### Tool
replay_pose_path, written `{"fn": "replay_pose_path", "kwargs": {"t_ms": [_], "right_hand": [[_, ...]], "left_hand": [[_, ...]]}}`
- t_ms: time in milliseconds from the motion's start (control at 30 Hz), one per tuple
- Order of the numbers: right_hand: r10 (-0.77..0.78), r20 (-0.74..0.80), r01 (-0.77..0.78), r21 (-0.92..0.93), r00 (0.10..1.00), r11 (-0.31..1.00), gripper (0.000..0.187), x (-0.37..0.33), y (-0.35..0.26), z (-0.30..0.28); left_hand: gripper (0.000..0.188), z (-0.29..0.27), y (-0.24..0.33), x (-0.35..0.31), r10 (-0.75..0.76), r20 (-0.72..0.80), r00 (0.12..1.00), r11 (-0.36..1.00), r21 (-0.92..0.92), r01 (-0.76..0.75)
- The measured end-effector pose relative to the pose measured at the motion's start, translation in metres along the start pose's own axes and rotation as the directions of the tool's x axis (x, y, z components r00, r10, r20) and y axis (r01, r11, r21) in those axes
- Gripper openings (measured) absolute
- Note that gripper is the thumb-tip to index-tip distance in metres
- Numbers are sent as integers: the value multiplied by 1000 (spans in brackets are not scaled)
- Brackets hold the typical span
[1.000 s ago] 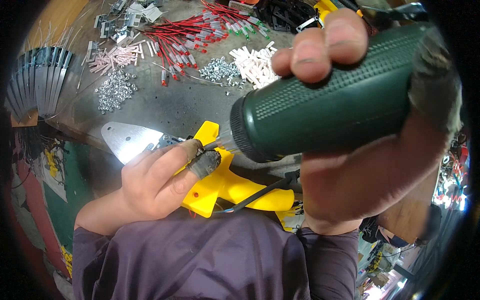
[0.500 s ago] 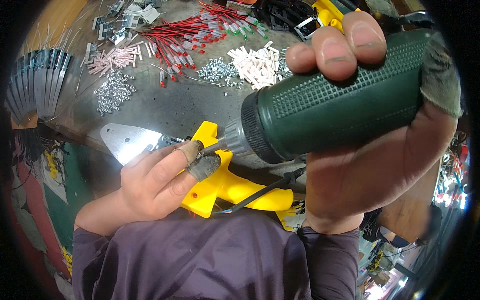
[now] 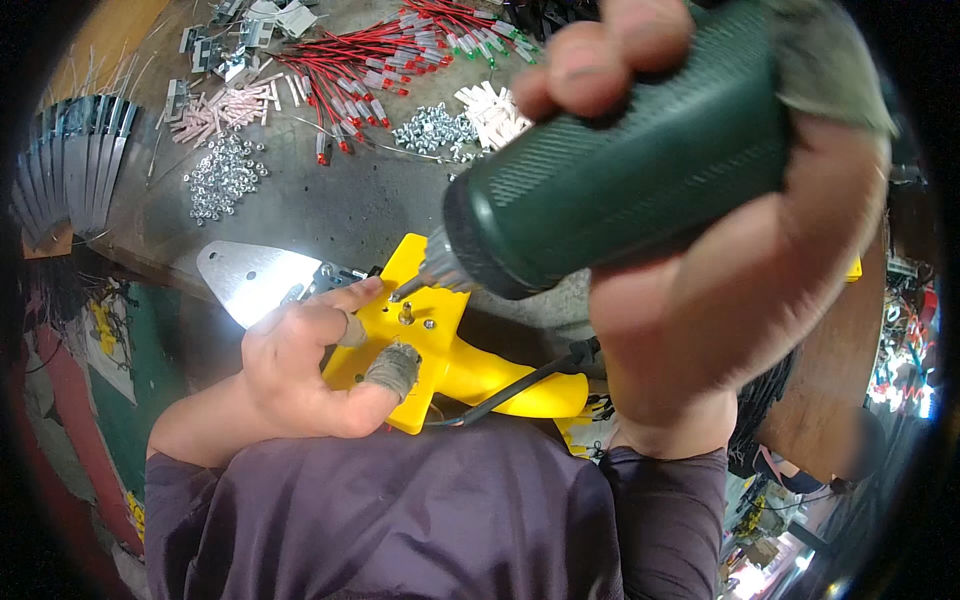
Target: Assembling the internal wiring and housing components of a yellow handheld industrial tool.
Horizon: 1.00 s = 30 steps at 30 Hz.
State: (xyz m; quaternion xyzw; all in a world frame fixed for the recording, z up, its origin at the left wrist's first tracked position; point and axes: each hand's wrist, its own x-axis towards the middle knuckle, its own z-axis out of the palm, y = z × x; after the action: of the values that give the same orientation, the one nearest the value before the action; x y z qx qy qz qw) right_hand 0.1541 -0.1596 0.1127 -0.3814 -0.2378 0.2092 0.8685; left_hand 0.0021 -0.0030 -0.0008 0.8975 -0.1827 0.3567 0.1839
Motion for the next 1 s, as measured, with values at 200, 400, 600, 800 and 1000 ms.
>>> {"fn": "replay_pose_path", "kwargs": {"t_ms": [200,400,600,800,1000], "right_hand": [[121,60,-105,-222,991,970,30,7,22,-3],[204,184,-123,-373,962,919,33,20,31,-2],[250,343,-237,-82,905,968,38,26,33,-2],[202,480,-321,181,854,930,44,29,26,-1],[-114,-234,121,15,966,993,42,-8,-23,-61]], "left_hand": [[31,-2,2,0,-22,33,999,1000,-18,23],[31,-5,2,-3,-25,63,998,999,-31,27],[26,-1,0,-5,68,39,997,998,3,-68],[22,-6,3,4,0,112,994,997,-77,9],[27,-10,-8,13,55,196,979,987,-162,-23]]}}
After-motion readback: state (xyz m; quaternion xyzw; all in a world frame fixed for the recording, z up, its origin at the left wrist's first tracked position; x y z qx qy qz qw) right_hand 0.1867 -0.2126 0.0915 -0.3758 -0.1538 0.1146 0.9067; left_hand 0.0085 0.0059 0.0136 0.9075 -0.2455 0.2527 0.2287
